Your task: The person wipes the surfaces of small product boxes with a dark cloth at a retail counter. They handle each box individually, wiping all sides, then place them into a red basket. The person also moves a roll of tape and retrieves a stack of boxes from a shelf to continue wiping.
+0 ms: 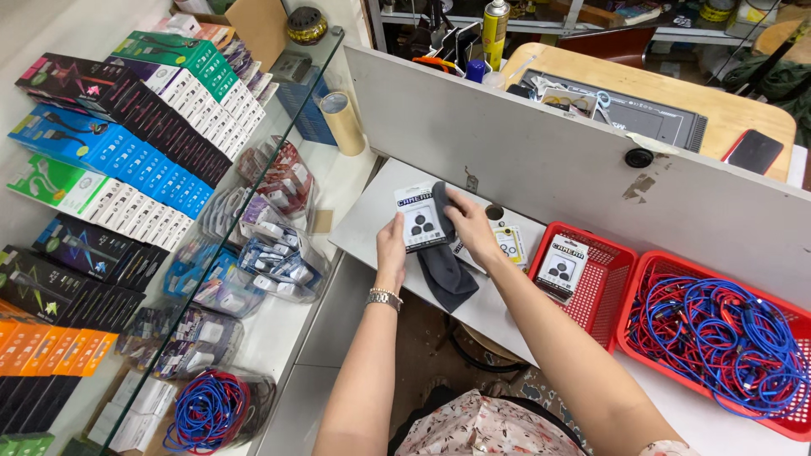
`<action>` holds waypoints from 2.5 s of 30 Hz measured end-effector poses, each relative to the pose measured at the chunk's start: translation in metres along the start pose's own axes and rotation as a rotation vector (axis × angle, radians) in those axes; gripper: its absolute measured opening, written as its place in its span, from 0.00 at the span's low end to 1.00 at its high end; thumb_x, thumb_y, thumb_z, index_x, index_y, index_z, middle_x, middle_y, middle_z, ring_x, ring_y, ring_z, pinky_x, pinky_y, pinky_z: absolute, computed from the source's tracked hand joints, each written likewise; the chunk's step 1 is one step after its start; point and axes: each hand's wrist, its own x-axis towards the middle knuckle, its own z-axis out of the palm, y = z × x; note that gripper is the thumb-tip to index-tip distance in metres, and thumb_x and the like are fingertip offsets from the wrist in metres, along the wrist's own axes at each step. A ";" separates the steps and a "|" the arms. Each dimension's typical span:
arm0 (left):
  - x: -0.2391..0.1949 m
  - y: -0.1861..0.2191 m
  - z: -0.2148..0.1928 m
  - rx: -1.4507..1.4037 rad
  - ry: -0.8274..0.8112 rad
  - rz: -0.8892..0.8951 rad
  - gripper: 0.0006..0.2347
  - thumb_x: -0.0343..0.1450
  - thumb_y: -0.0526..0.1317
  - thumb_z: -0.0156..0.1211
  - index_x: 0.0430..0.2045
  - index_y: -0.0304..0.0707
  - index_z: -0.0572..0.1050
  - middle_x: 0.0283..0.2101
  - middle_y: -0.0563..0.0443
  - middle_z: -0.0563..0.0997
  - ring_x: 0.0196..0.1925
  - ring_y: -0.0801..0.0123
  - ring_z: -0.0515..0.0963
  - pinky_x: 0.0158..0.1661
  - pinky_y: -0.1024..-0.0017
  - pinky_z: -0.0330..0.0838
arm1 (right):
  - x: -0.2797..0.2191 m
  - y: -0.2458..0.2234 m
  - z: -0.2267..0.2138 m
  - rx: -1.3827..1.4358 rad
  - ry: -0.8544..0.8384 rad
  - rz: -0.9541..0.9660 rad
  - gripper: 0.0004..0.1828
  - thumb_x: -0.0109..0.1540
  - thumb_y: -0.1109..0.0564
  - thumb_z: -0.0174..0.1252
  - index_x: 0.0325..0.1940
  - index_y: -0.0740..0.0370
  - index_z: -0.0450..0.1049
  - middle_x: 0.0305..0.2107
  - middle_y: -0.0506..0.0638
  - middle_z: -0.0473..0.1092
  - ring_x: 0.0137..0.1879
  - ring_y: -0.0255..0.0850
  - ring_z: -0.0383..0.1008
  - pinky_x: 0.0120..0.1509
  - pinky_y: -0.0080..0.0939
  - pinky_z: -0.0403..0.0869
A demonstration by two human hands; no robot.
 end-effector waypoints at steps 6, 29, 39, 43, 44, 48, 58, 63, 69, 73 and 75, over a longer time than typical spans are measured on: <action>0.005 0.009 0.006 0.020 0.125 0.076 0.19 0.79 0.45 0.48 0.39 0.19 0.78 0.35 0.48 0.83 0.34 0.73 0.78 0.38 0.71 0.72 | -0.011 0.006 0.010 -0.323 -0.106 -0.126 0.23 0.61 0.61 0.54 0.61 0.68 0.74 0.52 0.57 0.78 0.55 0.34 0.77 0.61 0.35 0.71; 0.023 -0.018 0.019 -0.083 0.462 -0.159 0.19 0.77 0.44 0.47 0.26 0.20 0.76 0.29 0.43 0.82 0.25 0.65 0.80 0.28 0.65 0.77 | -0.031 -0.035 0.007 -0.457 0.091 -0.368 0.11 0.61 0.62 0.64 0.47 0.64 0.76 0.45 0.53 0.73 0.50 0.48 0.75 0.54 0.43 0.74; 0.008 -0.016 0.017 -0.036 0.211 -0.139 0.19 0.78 0.45 0.49 0.39 0.18 0.77 0.35 0.44 0.83 0.34 0.65 0.80 0.35 0.68 0.73 | 0.008 0.022 -0.036 0.119 0.075 0.083 0.10 0.67 0.58 0.61 0.49 0.65 0.74 0.42 0.53 0.75 0.48 0.37 0.74 0.56 0.36 0.74; -0.011 0.005 0.036 0.369 0.068 0.121 0.20 0.75 0.46 0.52 0.52 0.23 0.75 0.42 0.45 0.84 0.42 0.66 0.83 0.44 0.73 0.74 | 0.006 0.020 -0.034 0.395 -0.083 0.378 0.16 0.63 0.58 0.60 0.54 0.60 0.72 0.45 0.53 0.76 0.49 0.36 0.76 0.53 0.39 0.73; -0.015 0.011 0.039 0.518 0.087 0.166 0.22 0.73 0.46 0.52 0.56 0.26 0.74 0.42 0.45 0.84 0.43 0.65 0.84 0.44 0.72 0.75 | 0.002 0.015 -0.028 0.292 -0.050 0.300 0.17 0.62 0.59 0.61 0.55 0.61 0.71 0.45 0.55 0.77 0.50 0.38 0.76 0.54 0.39 0.73; -0.019 0.028 0.057 0.383 -0.099 -0.002 0.28 0.73 0.56 0.52 0.57 0.27 0.70 0.51 0.41 0.79 0.53 0.63 0.78 0.52 0.69 0.70 | -0.022 -0.002 -0.004 -0.377 0.009 0.079 0.24 0.63 0.54 0.60 0.62 0.65 0.70 0.51 0.57 0.77 0.56 0.41 0.78 0.60 0.39 0.73; -0.012 0.024 0.058 0.070 -0.181 -0.240 0.42 0.72 0.70 0.33 0.69 0.27 0.55 0.74 0.36 0.58 0.76 0.60 0.56 0.70 0.67 0.50 | -0.016 0.016 0.014 -0.156 -0.221 -0.016 0.32 0.72 0.43 0.37 0.76 0.62 0.54 0.76 0.55 0.50 0.82 0.44 0.46 0.81 0.39 0.45; -0.019 0.021 0.058 0.044 -0.263 -0.166 0.35 0.75 0.62 0.44 0.65 0.25 0.64 0.67 0.39 0.68 0.68 0.64 0.65 0.63 0.67 0.58 | -0.004 0.027 0.005 -0.303 -0.138 -0.230 0.30 0.73 0.48 0.40 0.77 0.66 0.55 0.75 0.60 0.50 0.81 0.49 0.43 0.79 0.43 0.46; -0.036 0.037 0.061 0.525 -0.002 0.153 0.26 0.72 0.52 0.57 0.53 0.24 0.74 0.47 0.40 0.84 0.48 0.60 0.81 0.50 0.62 0.74 | 0.017 0.040 -0.012 0.458 -0.047 0.221 0.26 0.68 0.59 0.52 0.70 0.71 0.65 0.55 0.57 0.72 0.53 0.37 0.74 0.58 0.39 0.73; -0.039 0.031 0.078 0.739 0.100 0.167 0.37 0.74 0.59 0.54 0.68 0.26 0.53 0.63 0.29 0.67 0.67 0.47 0.65 0.64 0.56 0.57 | 0.010 0.039 0.001 0.263 0.082 0.084 0.25 0.67 0.59 0.53 0.67 0.71 0.67 0.52 0.57 0.75 0.51 0.36 0.74 0.55 0.37 0.73; -0.034 0.027 0.083 0.636 0.058 0.078 0.43 0.74 0.61 0.54 0.73 0.26 0.42 0.71 0.25 0.56 0.74 0.43 0.52 0.69 0.54 0.45 | 0.005 0.035 0.009 0.196 0.113 0.092 0.25 0.69 0.56 0.51 0.69 0.68 0.67 0.50 0.54 0.75 0.50 0.35 0.73 0.55 0.35 0.72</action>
